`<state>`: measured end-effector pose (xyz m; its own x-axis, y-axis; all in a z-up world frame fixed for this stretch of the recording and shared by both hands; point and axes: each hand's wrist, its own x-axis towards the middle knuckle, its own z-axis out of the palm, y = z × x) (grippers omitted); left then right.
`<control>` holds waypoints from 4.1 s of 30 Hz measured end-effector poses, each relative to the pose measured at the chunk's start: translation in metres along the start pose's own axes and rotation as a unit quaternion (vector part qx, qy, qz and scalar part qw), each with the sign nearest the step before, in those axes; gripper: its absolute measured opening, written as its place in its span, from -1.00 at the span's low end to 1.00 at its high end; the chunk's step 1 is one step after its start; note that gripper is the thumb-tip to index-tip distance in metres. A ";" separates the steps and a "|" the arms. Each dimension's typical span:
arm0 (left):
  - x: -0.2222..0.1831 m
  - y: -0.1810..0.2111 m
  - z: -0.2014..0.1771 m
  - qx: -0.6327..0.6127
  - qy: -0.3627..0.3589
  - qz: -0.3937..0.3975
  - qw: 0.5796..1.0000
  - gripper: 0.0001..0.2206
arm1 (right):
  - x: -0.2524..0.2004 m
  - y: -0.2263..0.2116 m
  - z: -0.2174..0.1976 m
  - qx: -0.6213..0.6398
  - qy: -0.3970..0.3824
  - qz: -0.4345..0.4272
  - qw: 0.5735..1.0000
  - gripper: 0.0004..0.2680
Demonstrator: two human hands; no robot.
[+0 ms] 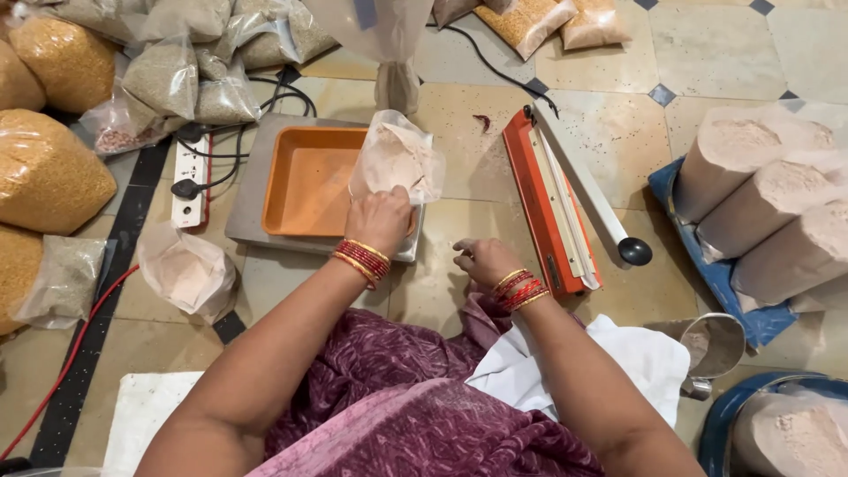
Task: The person weighs bags of light-colored powder on a digital scale, fills them using a scoop and a metal pitcher from an industrial dispenser, and seals the plastic bags using a heat-sealing machine.
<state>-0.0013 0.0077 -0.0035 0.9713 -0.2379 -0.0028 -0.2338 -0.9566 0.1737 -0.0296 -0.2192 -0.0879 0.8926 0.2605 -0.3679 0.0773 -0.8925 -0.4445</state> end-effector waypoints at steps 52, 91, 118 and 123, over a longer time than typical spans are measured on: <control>-0.037 0.035 0.051 -0.068 0.118 0.250 0.959 -0.79 | -0.072 0.003 -0.070 -0.011 0.327 0.045 0.944 -0.75; -0.025 0.010 0.064 -0.130 0.037 0.200 0.970 -0.86 | -0.299 0.070 0.001 -0.244 0.211 0.041 0.946 -0.65; -0.025 0.013 0.077 -0.147 0.059 0.202 0.966 -0.87 | 0.008 -0.012 -0.097 -0.487 -0.010 -0.123 0.865 -0.87; -0.027 0.013 0.078 -0.134 0.044 0.184 0.973 -0.84 | 0.001 0.000 -0.109 -0.494 -0.118 0.044 0.860 -0.72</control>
<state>-0.0346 -0.0118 -0.0778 0.8268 -0.5294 0.1899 -0.5577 -0.7282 0.3983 0.0198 -0.2589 0.0012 0.8088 0.1396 -0.5712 0.4579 -0.7591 0.4627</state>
